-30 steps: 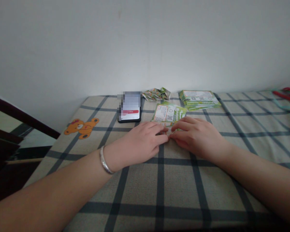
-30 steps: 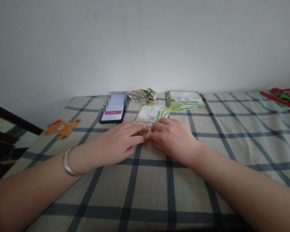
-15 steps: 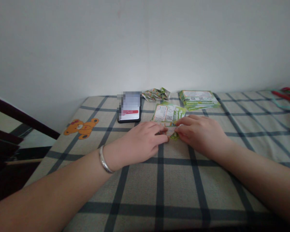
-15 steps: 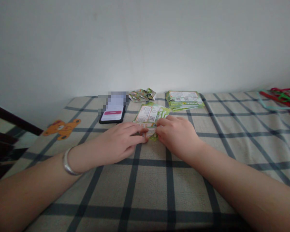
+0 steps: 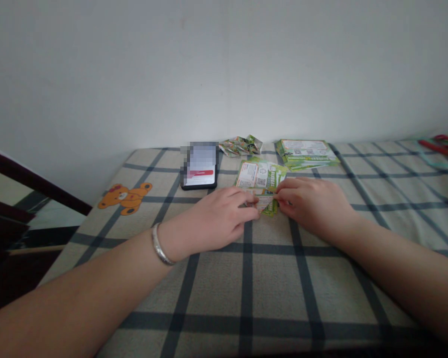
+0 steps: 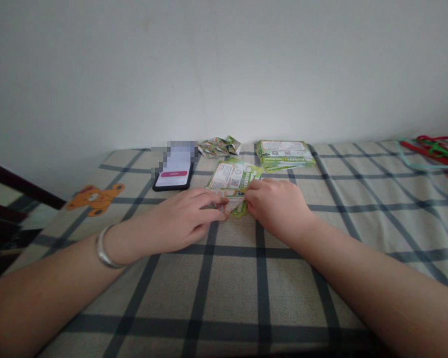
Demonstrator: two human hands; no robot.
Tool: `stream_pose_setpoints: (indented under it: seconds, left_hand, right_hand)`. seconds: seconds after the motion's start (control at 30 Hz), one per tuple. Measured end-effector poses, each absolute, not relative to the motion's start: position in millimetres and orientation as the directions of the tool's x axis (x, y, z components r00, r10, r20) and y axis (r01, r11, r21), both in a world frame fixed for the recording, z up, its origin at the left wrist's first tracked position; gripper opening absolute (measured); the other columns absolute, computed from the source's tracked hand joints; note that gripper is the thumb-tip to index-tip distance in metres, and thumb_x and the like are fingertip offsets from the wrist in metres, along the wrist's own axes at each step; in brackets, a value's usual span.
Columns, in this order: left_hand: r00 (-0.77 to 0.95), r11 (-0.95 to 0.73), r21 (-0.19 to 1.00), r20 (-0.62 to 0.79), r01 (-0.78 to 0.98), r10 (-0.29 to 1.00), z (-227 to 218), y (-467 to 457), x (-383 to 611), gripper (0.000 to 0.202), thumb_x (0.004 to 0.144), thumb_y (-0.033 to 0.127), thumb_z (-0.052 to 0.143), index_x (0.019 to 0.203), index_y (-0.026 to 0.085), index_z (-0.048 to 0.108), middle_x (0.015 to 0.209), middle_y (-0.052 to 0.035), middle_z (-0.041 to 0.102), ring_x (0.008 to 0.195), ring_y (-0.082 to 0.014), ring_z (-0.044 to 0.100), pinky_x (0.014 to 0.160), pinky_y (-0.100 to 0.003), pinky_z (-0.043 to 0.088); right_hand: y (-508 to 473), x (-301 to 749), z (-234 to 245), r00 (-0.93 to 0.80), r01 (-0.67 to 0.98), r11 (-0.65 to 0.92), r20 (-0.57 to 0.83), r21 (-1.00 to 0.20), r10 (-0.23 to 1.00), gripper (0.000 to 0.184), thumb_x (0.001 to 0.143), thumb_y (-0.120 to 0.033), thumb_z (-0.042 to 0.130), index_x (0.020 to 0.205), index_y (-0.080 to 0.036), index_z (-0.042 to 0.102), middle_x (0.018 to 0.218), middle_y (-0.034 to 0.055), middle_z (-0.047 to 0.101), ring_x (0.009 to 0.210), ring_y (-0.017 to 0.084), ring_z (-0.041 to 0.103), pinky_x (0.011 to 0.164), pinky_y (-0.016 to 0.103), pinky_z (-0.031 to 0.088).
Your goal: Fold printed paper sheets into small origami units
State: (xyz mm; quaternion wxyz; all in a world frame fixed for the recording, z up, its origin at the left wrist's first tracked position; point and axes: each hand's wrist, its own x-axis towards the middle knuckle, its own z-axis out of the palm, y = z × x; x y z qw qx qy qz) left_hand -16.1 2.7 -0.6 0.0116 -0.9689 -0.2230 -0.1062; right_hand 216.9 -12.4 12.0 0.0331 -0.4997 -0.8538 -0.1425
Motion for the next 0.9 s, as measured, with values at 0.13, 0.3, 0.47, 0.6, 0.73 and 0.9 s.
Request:
stream_pose_setpoints:
  seconds: [0.13, 0.3, 0.47, 0.6, 0.73, 0.9]
  left_hand:
    - [0.877, -0.903, 0.053, 0.221, 0.426, 0.427, 0, 3, -16, 0.025, 0.088, 0.014, 0.051, 0.108, 0.02, 0.065, 0.126, -0.009, 0.057, 0.119, -0.0229, 0.051, 0.103, -0.044, 0.042]
    - [0.872, -0.902, 0.094, 0.232, 0.42, 0.43, -1, 5, -17, 0.027, 0.087, 0.012, 0.05, 0.108, 0.021, 0.065, 0.127, -0.0075, 0.057, 0.12, -0.0217, 0.051, 0.106, -0.044, 0.04]
    - [0.868, -0.896, 0.139, 0.223, 0.423, 0.444, 0, 7, -18, 0.029, 0.086, 0.01, 0.05, 0.106, 0.022, 0.066, 0.128, -0.006, 0.057, 0.121, -0.0208, 0.05, 0.108, -0.043, 0.039]
    - [0.862, -0.897, 0.151, 0.25, 0.416, 0.441, -1, 8, -19, 0.027, 0.086, 0.009, 0.05, 0.104, 0.022, 0.067, 0.126, -0.0062, 0.059, 0.12, -0.0206, 0.051, 0.106, -0.043, 0.041]
    - [0.868, -0.917, 0.139, 0.297, 0.373, 0.398, -3, 11, -19, 0.025, 0.088, 0.01, 0.048, 0.1, 0.021, 0.067, 0.122, -0.0047, 0.063, 0.116, -0.0192, 0.055, 0.104, -0.041, 0.043]
    - [0.828, -0.91, 0.081, 0.387, 0.407, 0.405, -8, 13, -20, 0.025, 0.087, 0.009, 0.049, 0.108, 0.015, 0.062, 0.111, -0.0076, 0.066, 0.107, -0.0183, 0.059, 0.098, -0.037, 0.049]
  right_hand:
    - [-11, 218, 12, -0.485, 0.871, 0.446, 0.218, 0.206, 0.847, 0.019, 0.087, -0.02, 0.054, 0.077, -0.021, 0.07, 0.083, 0.0017, 0.069, 0.069, 0.016, 0.06, 0.051, 0.03, 0.026]
    - [-11, 219, 13, -0.499, 0.864, 0.456, 0.232, 0.215, 0.835, 0.02, 0.086, -0.02, 0.053, 0.075, -0.02, 0.069, 0.081, 0.0019, 0.067, 0.066, 0.015, 0.057, 0.051, 0.03, 0.025]
    - [-9, 221, 9, -0.515, 0.855, 0.47, 0.259, 0.218, 0.817, 0.019, 0.086, -0.022, 0.053, 0.074, -0.02, 0.067, 0.079, 0.0018, 0.065, 0.068, 0.015, 0.057, 0.052, 0.03, 0.026]
    - [-4, 225, 4, -0.538, 0.843, 0.507, 0.29, 0.18, 0.791, 0.018, 0.087, -0.022, 0.052, 0.075, -0.019, 0.066, 0.08, 0.0023, 0.065, 0.072, 0.016, 0.058, 0.055, 0.029, 0.031]
    - [1, 227, 1, -0.551, 0.832, 0.539, 0.292, 0.129, 0.782, 0.017, 0.088, -0.022, 0.051, 0.081, -0.017, 0.066, 0.082, 0.0057, 0.066, 0.079, 0.019, 0.059, 0.065, 0.03, 0.038]
    - [6, 229, -2, -0.548, 0.829, 0.555, 0.306, 0.071, 0.779, 0.019, 0.088, -0.023, 0.052, 0.098, -0.016, 0.066, 0.091, 0.0089, 0.069, 0.088, 0.022, 0.06, 0.077, 0.033, 0.042]
